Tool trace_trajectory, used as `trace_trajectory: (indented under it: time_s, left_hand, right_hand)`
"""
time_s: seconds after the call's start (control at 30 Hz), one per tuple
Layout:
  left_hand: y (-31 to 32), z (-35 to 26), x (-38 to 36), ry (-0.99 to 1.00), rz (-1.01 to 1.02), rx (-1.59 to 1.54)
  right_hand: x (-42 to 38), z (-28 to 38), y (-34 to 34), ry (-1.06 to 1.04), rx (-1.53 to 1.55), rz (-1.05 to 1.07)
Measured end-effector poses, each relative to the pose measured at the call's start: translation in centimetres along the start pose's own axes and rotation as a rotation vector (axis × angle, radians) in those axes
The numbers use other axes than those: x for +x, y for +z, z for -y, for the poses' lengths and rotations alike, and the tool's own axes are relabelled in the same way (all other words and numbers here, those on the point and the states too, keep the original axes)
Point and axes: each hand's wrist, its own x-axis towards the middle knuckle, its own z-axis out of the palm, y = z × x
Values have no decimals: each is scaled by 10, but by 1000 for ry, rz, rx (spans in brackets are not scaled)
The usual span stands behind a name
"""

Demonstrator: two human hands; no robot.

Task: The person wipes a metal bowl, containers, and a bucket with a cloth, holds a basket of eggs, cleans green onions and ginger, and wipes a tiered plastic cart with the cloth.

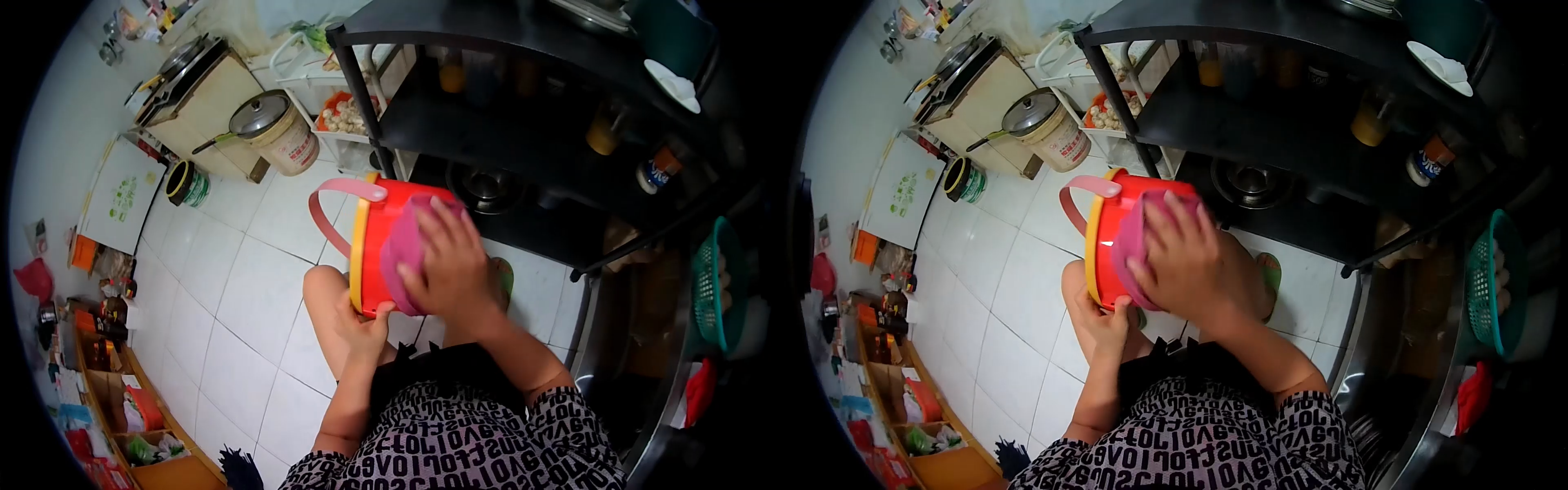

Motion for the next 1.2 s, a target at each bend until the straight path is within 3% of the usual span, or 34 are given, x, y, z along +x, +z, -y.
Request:
trace_trajectory:
  time_s: [0.03, 0.07, 0.1, 0.13, 0.2, 0.23, 0.3, 0.33, 0.4, 0.43, 0.47, 0.5, 0.53, 0.57, 0.6, 0.7, 0.77, 0.83, 0.93, 1.0, 1.07, 1.2]
  left_hand:
    - [-4, 4, 1, 100, 56, 18]
    - [-6, 6, 1, 202, 115, 34]
    - [-6, 0, 1, 130, 136, -45]
    - [-3, -1, -2, 137, 145, -54]
    - [5, 3, -12, -6, 139, -258]
    - [6, 7, -17, 11, 183, -231]
    - [1, 8, -19, -20, 259, -211]
    - [-1, 5, -18, -60, 329, -188]
    - [1, -5, -6, -68, 363, -149]
    - [6, -17, 6, -26, 337, -39]
    - [12, -23, 15, 21, 311, 67]
    - [20, -21, 20, 29, 308, 44]
    - [26, -21, 26, 36, 313, 36]
    - [31, -21, 33, -6, 343, 11]
    - [36, -23, 38, -50, 372, -11]
    - [37, -29, 45, 5, 367, 72]
    - [32, -28, 42, 11, 359, 51]
    - [31, -36, 40, 143, 351, 129]
    - [32, -46, 40, 97, 377, 153]
    - [34, -52, 44, 54, 386, 150]
    - [34, -53, 49, 17, 398, 151]
    - [27, -50, 54, -144, 531, 136]
  right_hand:
    - [12, -10, 0, 4, -5, 2]
    - [23, -23, -2, 207, 140, 203]
    - [33, -37, -5, 413, 286, 397]
    - [36, -60, 5, 423, 280, 388]
    - [29, -109, 43, 544, 870, 481]
    - [26, -114, 48, 541, 868, 470]
    - [13, -115, 52, 818, 1233, 517]
    - [8, -116, 50, 822, 1232, 520]
    - [-4, -110, 40, 711, 578, 360]
    - [10, -76, 13, 742, 328, 457]
    - [10, -48, 5, 657, 191, 333]
    - [-5, -29, 10, 322, 2, 305]
    - [-18, -6, 20, 146, -93, 36]
    - [-25, 15, 18, -17, -6, -39]
    - [-24, 36, 12, 82, 136, -37]
    - [-16, 17, 24, 49, 141, -103]
    - [-5, 0, 17, 91, 66, -20]
    - [6, -20, 3, 263, 130, 60]
    - [15, -61, -2, 630, 535, 208]
    - [12, -56, 4, 639, 556, 239]
    - [-6, -39, 22, 123, 67, -86]
    - [-21, -7, 6, -16, 254, -48]
